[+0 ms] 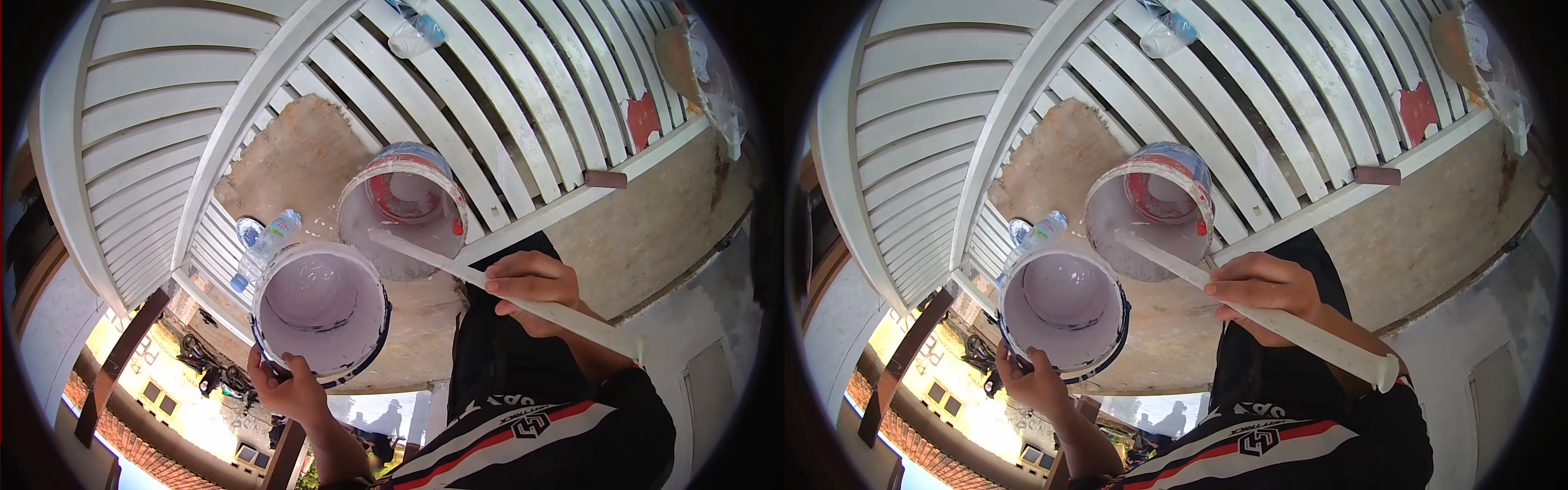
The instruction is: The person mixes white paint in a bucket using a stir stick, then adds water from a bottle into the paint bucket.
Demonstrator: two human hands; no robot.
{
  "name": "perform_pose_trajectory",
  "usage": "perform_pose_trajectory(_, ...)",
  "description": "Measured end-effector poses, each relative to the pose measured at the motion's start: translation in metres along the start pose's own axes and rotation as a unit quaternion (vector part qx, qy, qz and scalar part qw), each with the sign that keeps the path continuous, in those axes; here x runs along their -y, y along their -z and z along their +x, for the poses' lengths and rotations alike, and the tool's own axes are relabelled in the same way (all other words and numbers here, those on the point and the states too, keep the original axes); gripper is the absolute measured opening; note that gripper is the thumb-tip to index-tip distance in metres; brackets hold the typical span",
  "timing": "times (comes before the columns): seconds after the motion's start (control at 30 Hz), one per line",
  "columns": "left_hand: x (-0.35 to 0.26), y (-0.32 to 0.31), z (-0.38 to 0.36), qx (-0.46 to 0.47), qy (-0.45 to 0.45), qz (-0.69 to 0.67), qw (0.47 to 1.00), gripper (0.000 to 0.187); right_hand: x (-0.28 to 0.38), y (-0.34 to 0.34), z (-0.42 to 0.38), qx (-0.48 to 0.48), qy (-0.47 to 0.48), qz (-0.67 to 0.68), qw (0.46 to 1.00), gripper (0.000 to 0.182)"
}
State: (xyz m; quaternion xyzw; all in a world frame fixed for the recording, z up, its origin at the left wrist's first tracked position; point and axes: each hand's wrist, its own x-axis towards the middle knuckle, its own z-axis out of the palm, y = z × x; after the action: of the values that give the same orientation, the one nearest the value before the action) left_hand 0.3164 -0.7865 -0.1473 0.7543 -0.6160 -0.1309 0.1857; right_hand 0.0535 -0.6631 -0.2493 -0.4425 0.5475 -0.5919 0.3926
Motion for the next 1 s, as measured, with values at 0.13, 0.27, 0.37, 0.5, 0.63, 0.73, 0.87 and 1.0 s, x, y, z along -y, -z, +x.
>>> perform_pose_trajectory(0.13,0.007,0.001,0.000,0.002,-0.024,0.007,1.000,0.038,-0.003,-0.008,-0.010,-0.007,-0.001,-0.010,1.000,0.029)
perform_pose_trajectory(0.27,0.000,0.001,-0.004,0.008,-0.029,0.019,0.999,0.038,0.005,-0.013,-0.015,0.002,0.059,-0.020,0.998,0.030)
perform_pose_trajectory(0.37,-0.003,-0.001,-0.005,0.007,-0.036,0.018,0.999,0.036,0.013,-0.016,-0.017,0.013,0.074,-0.018,0.997,0.030)
perform_pose_trajectory(0.5,-0.003,-0.002,-0.005,0.016,-0.046,0.028,0.998,0.036,0.016,-0.016,-0.016,0.013,0.090,-0.029,0.995,0.031)
perform_pose_trajectory(0.63,-0.002,-0.002,-0.007,0.010,-0.027,0.019,0.999,0.037,-0.001,-0.016,-0.019,-0.016,0.044,-0.050,0.998,0.030)
perform_pose_trajectory(0.73,0.000,0.000,-0.006,-0.002,-0.007,0.011,1.000,0.037,-0.018,-0.019,-0.024,-0.060,-0.024,-0.060,0.996,0.028)
perform_pose_trajectory(0.87,0.013,0.005,-0.003,-0.018,-0.018,0.016,1.000,0.038,-0.036,-0.031,-0.028,-0.104,-0.085,-0.075,0.988,0.026)
perform_pose_trajectory(1.0,0.004,0.005,-0.005,-0.006,0.030,0.017,0.999,0.037,-0.033,-0.039,-0.023,-0.131,-0.130,-0.095,0.978,0.023)
